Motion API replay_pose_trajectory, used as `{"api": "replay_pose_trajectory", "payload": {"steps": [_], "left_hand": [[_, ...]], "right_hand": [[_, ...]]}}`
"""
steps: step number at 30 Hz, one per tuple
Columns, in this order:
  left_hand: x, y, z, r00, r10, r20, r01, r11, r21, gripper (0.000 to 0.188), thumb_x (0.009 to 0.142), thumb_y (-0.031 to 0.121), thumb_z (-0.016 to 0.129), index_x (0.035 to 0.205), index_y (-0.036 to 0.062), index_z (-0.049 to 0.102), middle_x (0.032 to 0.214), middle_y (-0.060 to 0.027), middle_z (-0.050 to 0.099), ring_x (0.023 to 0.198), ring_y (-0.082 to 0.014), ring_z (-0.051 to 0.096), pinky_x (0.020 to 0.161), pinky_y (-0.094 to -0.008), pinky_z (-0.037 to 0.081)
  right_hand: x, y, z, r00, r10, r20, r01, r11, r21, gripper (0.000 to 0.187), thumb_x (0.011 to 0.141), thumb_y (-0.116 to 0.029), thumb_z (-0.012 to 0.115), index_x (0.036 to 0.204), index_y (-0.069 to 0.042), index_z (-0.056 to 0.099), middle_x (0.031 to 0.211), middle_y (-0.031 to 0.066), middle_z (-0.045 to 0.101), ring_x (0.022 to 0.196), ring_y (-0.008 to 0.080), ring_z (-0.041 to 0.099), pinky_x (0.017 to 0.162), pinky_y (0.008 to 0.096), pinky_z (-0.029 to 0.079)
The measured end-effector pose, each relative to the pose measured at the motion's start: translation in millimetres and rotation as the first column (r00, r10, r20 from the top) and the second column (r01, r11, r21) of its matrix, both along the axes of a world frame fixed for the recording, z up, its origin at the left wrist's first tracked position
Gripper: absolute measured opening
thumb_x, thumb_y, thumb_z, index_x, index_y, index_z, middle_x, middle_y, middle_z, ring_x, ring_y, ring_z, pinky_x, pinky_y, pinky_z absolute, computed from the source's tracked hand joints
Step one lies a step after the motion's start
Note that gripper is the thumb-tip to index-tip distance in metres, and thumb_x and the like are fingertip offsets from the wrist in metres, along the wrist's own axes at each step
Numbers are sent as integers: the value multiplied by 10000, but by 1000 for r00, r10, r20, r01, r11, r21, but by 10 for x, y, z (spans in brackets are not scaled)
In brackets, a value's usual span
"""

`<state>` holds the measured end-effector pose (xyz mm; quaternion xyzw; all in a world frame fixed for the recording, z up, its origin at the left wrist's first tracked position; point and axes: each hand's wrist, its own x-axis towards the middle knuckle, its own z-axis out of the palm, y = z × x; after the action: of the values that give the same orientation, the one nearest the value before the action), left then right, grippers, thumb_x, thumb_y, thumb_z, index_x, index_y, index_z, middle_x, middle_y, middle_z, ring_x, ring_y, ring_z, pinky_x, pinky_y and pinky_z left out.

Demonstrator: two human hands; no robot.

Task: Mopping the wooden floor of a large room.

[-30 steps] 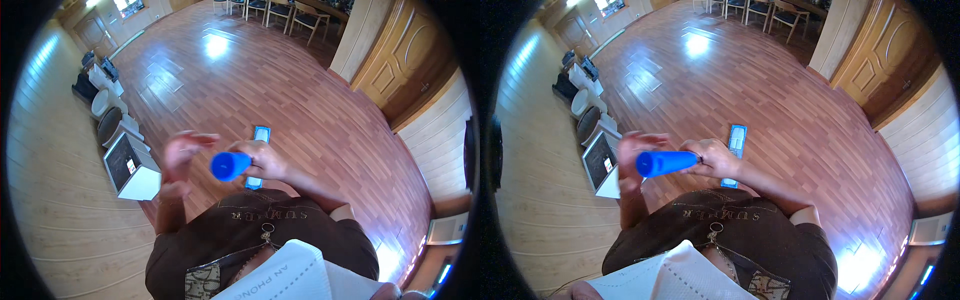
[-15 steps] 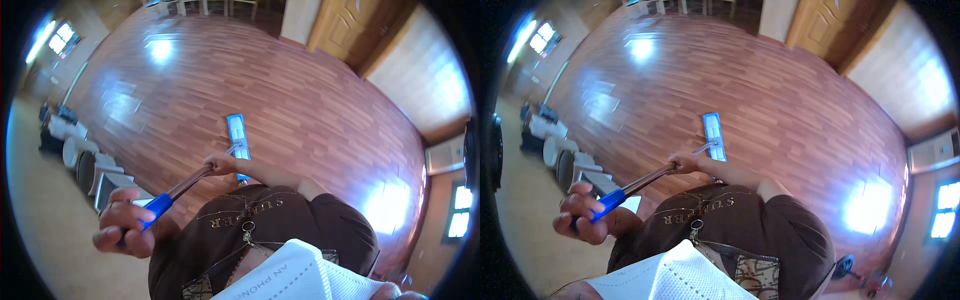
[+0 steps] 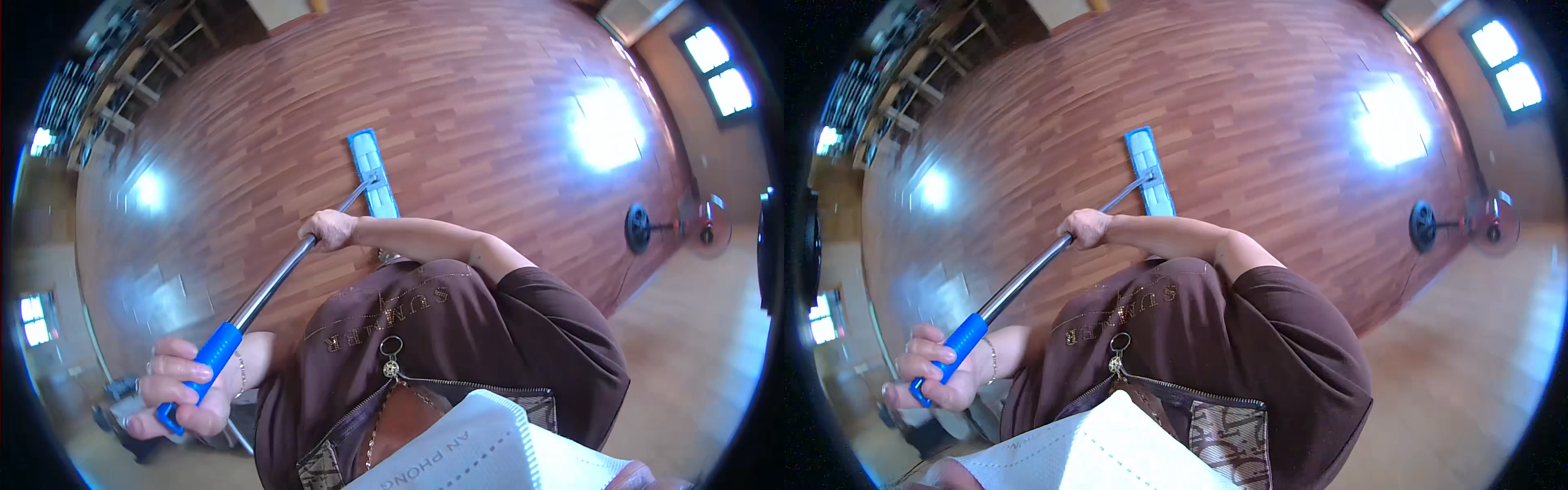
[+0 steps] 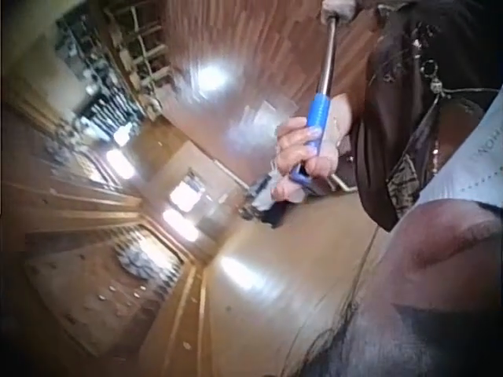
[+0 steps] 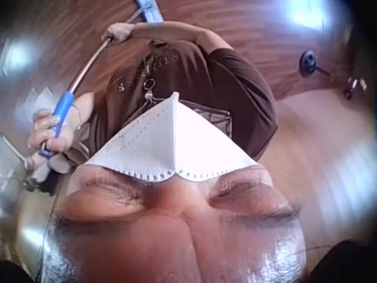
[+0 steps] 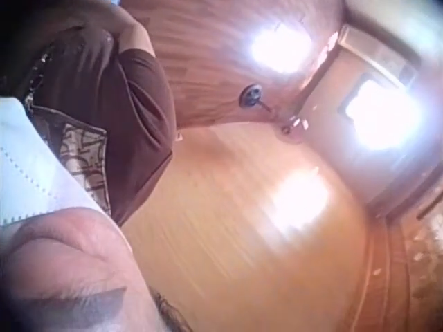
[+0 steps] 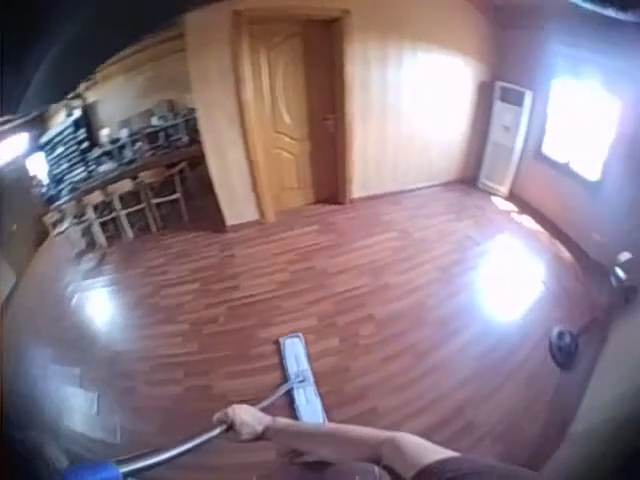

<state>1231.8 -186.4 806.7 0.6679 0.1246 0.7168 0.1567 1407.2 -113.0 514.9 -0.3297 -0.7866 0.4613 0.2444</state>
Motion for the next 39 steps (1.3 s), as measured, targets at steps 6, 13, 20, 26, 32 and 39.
{"api": "replay_pose_trajectory", "payload": {"steps": [6, 13, 20, 26, 32, 39], "left_hand": [[1093, 533, 65, 892, -452, 6, 439, 863, -250, 530, 857, 209, 634, 1297, 75, 371, 619, 2, 447, 519, -133, 479, 553, -364, 457], [2763, 263, 4, 627, -779, -22, 673, 556, -489, 289, 835, 187, 662, 1034, 61, 494, 655, -25, 471, 598, -162, 494, 635, -391, 476], [3746, -51, 18, 270, -961, -56, 770, 251, -587, 154, 810, 73, 667, 946, 48, 599, 745, -61, 565, 696, -197, 580, 773, -419, 501], [4197, -647, -57, 63, -998, 12, 815, 44, -578, 232, 699, -78, 645, 897, 42, 643, 723, -55, 593, 658, -191, 592, 787, -414, 511], [4522, -940, -110, -177, -984, 6, 812, -149, -564, 227, 685, -71, 656, 886, 35, 662, 727, -58, 610, 671, -195, 600, 805, -405, 508], [4764, -924, -175, -435, -900, -33, 747, -340, -572, 186, 693, -35, 678, 867, 30, 678, 731, -70, 631, 699, -217, 624, 803, -394, 512]], "right_hand": [[1343, 56, 190, 918, -387, 88, 387, 922, 13, 99, 592, -157, 643, 675, -117, 605, 647, 139, 603, 658, 359, 607, 598, 448, 484], [3273, -784, -149, 712, -695, 104, 694, 719, 51, 82, 596, -114, 628, 677, -112, 617, 679, 133, 614, 694, 366, 607, 621, 445, 491], [4422, -1974, -72, 442, -887, 135, 893, 449, 24, 45, 690, -112, 675, 694, -85, 639, 655, 148, 592, 650, 353, 595, 598, 413, 479], [4592, -3222, 166, 185, -969, 165, 970, 208, 129, 201, 774, -191, 712, 663, -58, 610, 636, 167, 574, 638, 362, 586, 569, 420, 452], [4515, -4042, 189, -76, -988, 132, 970, -43, 240, 242, 785, -201, 716, 632, -48, 608, 600, 167, 544, 560, 319, 551, 523, 400, 414], [4120, -4445, 147, -329, -938, 111, 899, -275, 340, 355, 778, -235, 695, 565, -29, 498, 575, 185, 497, 553, 375, 527, 504, 435, 383]]}}
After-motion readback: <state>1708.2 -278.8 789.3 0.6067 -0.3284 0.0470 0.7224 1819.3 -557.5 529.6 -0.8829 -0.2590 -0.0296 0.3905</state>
